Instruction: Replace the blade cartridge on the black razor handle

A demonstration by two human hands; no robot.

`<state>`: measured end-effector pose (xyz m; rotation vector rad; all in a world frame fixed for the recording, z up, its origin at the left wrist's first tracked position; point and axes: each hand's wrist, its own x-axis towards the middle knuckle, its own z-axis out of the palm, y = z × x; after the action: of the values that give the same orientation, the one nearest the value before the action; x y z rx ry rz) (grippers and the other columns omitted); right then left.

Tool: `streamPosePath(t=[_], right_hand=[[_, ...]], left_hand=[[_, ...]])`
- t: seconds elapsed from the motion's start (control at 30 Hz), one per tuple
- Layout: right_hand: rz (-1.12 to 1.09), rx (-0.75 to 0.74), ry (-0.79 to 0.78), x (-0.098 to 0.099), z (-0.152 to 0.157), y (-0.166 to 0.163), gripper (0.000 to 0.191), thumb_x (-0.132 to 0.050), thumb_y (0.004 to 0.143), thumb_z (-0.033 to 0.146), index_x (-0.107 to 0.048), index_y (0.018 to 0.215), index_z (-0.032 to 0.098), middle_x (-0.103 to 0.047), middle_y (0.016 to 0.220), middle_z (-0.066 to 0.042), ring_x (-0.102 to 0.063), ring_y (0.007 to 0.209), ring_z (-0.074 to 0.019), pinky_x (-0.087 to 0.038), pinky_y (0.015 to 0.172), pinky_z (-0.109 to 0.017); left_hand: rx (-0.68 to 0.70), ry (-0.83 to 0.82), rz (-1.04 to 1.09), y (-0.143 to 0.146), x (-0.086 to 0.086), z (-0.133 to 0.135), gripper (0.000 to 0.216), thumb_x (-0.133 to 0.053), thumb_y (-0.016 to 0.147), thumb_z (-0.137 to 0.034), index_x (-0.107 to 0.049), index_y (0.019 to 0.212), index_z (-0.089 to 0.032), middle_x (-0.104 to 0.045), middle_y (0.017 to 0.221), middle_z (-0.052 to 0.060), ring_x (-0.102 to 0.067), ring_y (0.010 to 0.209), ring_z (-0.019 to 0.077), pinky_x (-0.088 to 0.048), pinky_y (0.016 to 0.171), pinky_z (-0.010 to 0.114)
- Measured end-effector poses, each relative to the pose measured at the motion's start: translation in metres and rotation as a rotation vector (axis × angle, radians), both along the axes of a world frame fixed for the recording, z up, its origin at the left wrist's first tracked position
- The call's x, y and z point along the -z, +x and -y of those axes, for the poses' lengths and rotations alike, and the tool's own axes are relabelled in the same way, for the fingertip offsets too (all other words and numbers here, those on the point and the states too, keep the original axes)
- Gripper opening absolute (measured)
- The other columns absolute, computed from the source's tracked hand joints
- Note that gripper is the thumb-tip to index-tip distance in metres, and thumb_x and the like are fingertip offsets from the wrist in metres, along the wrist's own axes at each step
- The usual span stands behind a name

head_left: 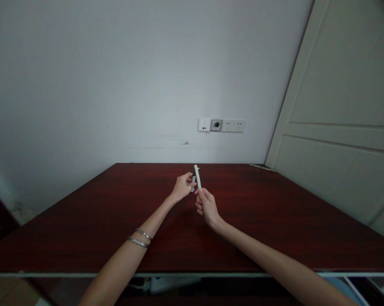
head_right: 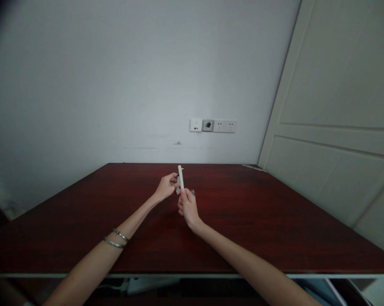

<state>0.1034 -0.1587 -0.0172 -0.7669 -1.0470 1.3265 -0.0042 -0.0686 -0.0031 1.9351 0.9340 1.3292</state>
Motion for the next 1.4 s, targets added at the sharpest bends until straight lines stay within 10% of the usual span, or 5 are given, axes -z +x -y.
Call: streamPosePath(t=[0.73,0.93,1.07,1.2,1.4], right_hand=[[0.091,-0.102,-0.033,0.011,0.005,0.002,0.036,-0.055,0.071,0.055,-0.047,0.075,0.020,-0.028,0.048,0.011,-0.018,0.035,-0.0020,-0.010,0.032,-0.013],[0.281,-0.206,0.085,-0.021,0.003,0.039,0.032,-0.057,0.075,0.047,-0.057,0.071,0.015,-0.036,0.051,0.007,-0.027,0.037,-0.0026,-0.013,0.033,-0.015],[0.455,-0.080,0.196,-0.043,-0.005,0.073,0.039,-0.057,0.076,0.043,-0.062,0.105,0.018,-0.043,0.047,0.006,-0.036,0.039,-0.0064,-0.024,0.035,-0.017],[0.647,0.036,0.404,-0.055,-0.005,0.093,0.041,-0.056,0.078,0.040,-0.061,0.114,0.023,-0.068,0.091,-0.004,-0.061,0.084,-0.0195,-0.048,0.070,-0.030],[0.912,-0.066,0.507,-0.063,0.007,0.099,0.034,-0.050,0.083,0.036,-0.061,0.114,0.027,-0.061,0.118,-0.002,-0.052,0.113,-0.0253,-0.032,0.101,-0.044]], left_hand=[[-0.029,0.016,-0.001,-0.006,0.002,-0.006,0.014,-0.057,0.067,-0.011,-0.057,0.081,-0.013,-0.057,0.064,-0.002,-0.055,0.055,0.0087,-0.044,0.051,0.018],[-0.071,0.129,-0.041,-0.013,0.007,-0.015,0.029,-0.054,0.070,-0.012,-0.059,0.099,-0.015,-0.058,0.073,-0.002,-0.055,0.065,0.0096,-0.045,0.062,0.020],[-0.070,0.214,-0.075,-0.015,0.004,-0.011,0.021,-0.052,0.075,-0.015,-0.060,0.095,-0.016,-0.061,0.080,0.001,-0.057,0.075,0.0125,-0.045,0.069,0.022],[-0.053,0.295,-0.127,-0.016,-0.003,-0.003,0.018,-0.051,0.077,-0.014,-0.060,0.092,-0.017,-0.063,0.088,0.003,-0.057,0.082,0.0142,-0.044,0.078,0.025],[-0.034,0.329,-0.186,-0.018,-0.005,-0.001,0.022,-0.050,0.077,-0.011,-0.061,0.096,-0.017,-0.063,0.093,0.005,-0.057,0.088,0.0159,-0.043,0.083,0.028]])
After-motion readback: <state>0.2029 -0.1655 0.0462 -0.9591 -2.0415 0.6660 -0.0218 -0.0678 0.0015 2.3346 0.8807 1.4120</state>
